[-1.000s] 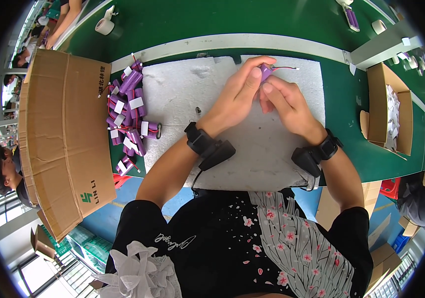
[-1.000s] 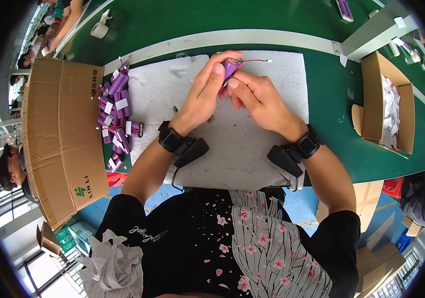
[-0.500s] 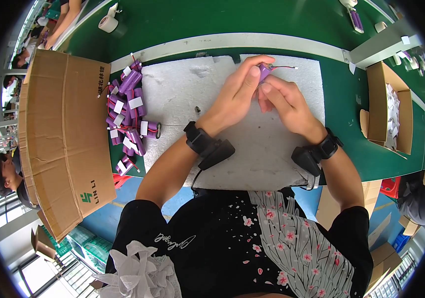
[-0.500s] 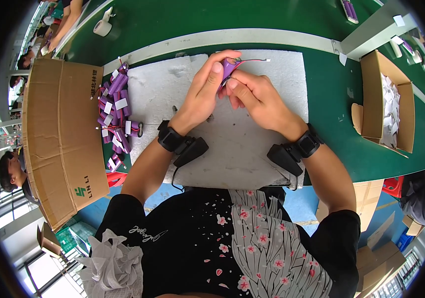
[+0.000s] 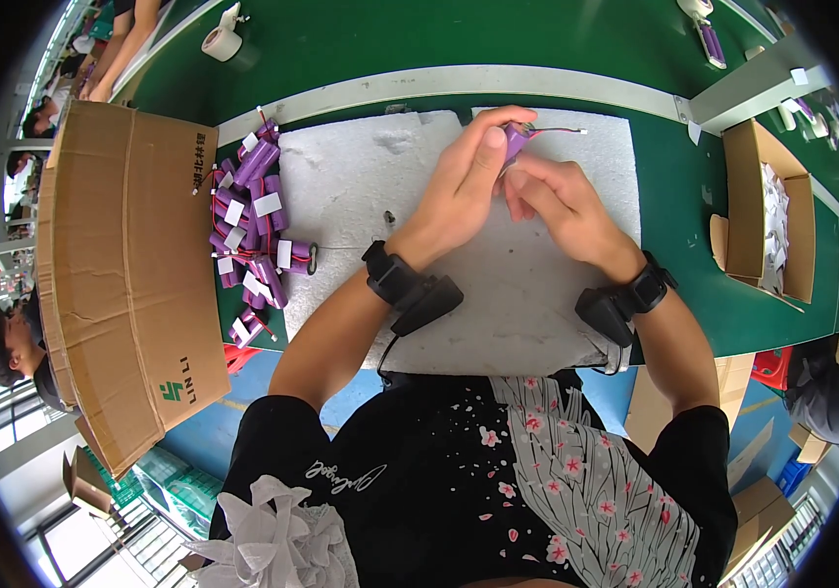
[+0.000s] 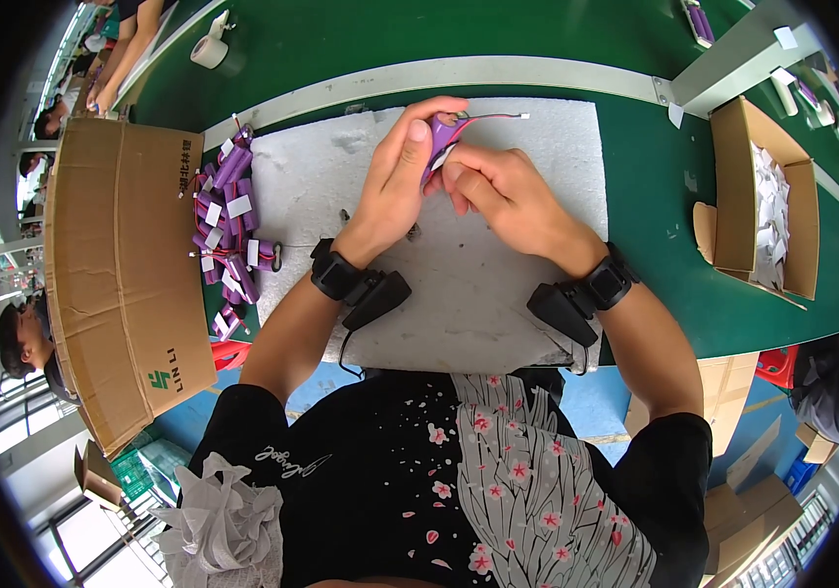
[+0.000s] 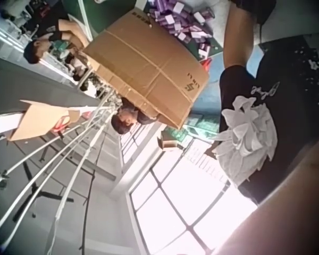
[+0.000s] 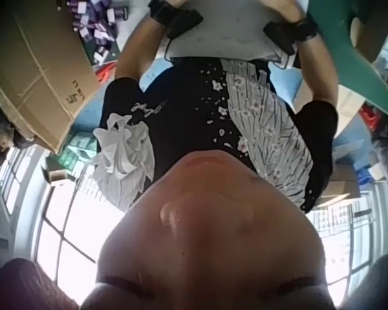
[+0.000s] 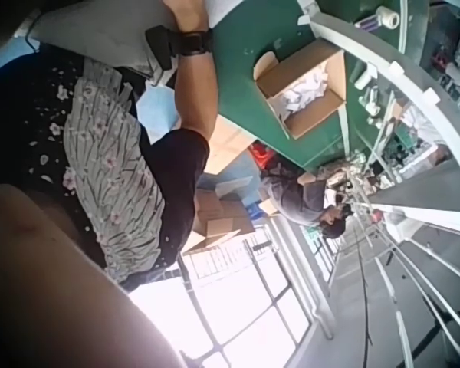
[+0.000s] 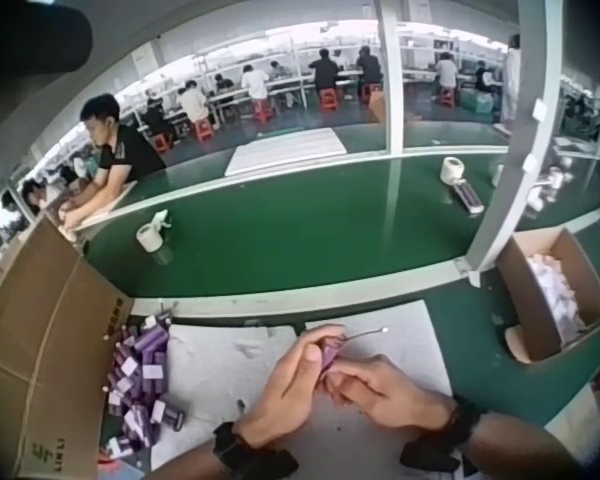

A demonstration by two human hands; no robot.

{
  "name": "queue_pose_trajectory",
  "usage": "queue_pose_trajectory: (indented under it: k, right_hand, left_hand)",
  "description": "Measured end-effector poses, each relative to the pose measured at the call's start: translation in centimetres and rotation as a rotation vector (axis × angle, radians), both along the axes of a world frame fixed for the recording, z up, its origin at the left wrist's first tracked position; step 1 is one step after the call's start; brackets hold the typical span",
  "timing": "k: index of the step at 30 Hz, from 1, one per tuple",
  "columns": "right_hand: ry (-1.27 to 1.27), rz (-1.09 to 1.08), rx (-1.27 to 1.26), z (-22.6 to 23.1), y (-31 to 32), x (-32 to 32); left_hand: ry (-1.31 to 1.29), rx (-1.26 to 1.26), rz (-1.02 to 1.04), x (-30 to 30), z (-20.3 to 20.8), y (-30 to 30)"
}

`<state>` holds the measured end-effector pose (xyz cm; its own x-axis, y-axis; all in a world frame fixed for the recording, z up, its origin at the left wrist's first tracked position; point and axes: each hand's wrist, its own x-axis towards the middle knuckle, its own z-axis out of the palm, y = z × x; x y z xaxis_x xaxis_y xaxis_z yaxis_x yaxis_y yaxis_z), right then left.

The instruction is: The person picks up a battery pack and a circuit board, connects the wires, and places them into a plastic housing. After testing the connection, they remove the components and repeat the process with a new battery pack and circuit board.

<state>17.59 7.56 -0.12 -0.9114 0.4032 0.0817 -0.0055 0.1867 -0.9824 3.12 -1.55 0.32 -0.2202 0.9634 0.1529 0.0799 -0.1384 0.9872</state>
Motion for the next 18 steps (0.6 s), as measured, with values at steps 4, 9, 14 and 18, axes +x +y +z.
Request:
queue_pose_trajectory:
  k: [4, 9, 14, 18]
  right_hand:
    - [-0.024, -0.024, 0.010, 0.34, -0.22, -0.09]
    - [-0.047, -0.055, -0.010, 0.65, -0.26, -0.08]
    - [-0.034, -0.064, -0.008, 0.43, -0.19, -0.10]
    - [-0.033, -0.077, -0.021, 0.32, -0.20, -0.08]
  left_hand:
    - [-0.087, 0.011, -0.009, 0.12, 0.23, -0.06]
    - [-0.036, 0.029, 0.014, 0.08, 0.03, 0.03]
    - [-0.073, -0.008, -0.013, -0.06, 0.17, -0.10]
    - [-0.047, 0.009, -0.002, -0.02, 0.11, 0.00]
